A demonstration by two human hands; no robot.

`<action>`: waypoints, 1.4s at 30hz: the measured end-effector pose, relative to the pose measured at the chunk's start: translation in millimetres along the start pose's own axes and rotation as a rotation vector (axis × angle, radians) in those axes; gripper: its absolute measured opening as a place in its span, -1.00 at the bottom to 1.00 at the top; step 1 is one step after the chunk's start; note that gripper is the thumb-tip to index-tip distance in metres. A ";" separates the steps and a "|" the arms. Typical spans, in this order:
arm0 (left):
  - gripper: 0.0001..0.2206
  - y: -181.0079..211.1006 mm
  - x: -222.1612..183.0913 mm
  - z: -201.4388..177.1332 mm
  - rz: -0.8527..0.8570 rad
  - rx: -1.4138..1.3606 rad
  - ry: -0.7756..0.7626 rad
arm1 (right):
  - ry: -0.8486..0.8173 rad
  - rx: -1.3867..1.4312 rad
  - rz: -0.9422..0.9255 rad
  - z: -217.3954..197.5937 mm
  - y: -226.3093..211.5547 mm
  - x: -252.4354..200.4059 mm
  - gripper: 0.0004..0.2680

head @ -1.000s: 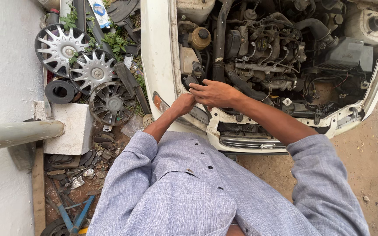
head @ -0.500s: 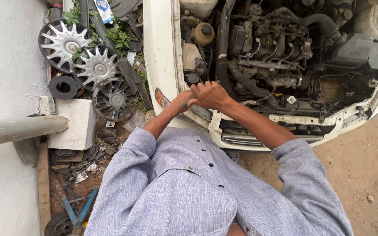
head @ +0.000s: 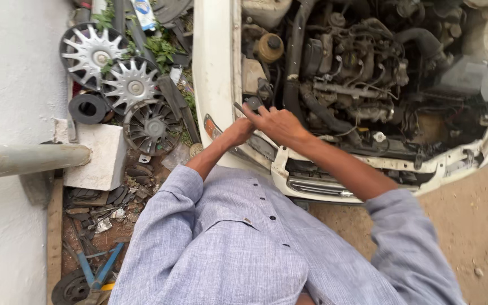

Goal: The person uses a tool to unscrew and pry at the mounting points of a white car's front headlight assembly inside the engine bay.

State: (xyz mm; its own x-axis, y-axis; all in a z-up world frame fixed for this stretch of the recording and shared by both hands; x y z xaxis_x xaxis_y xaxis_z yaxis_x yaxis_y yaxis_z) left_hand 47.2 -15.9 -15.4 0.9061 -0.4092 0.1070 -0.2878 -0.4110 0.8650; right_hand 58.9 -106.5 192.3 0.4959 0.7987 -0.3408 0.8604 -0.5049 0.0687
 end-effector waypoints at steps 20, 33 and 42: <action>-0.87 -32.6 19.9 8.5 -0.050 0.014 -0.129 | -0.035 -0.526 -0.597 -5.4 16.1 20.8 -0.31; -0.90 -3.5 12.6 3.8 -0.009 0.017 -0.330 | 0.082 -0.536 -0.815 43.5 12.1 25.0 -0.45; -0.84 -16.1 5.4 20.2 -0.052 -0.097 -0.263 | 0.269 -0.584 -0.895 50.5 10.7 17.7 -0.42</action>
State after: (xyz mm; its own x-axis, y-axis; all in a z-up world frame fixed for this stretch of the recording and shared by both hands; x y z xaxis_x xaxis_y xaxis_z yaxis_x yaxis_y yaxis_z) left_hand 50.5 -27.9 -38.7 0.8038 -0.5920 -0.0586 -0.2007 -0.3626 0.9101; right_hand 70.9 -114.3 139.6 -0.3859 0.8796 -0.2780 0.8093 0.4675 0.3557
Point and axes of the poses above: each hand's wrist, its own x-axis towards the middle knuckle, its own z-axis out of the palm, y = z × x, the point moved 5 cm from there along x, towards the middle knuckle, and after that the axes turned 4 degrees about -x, right-handed, at the moved point
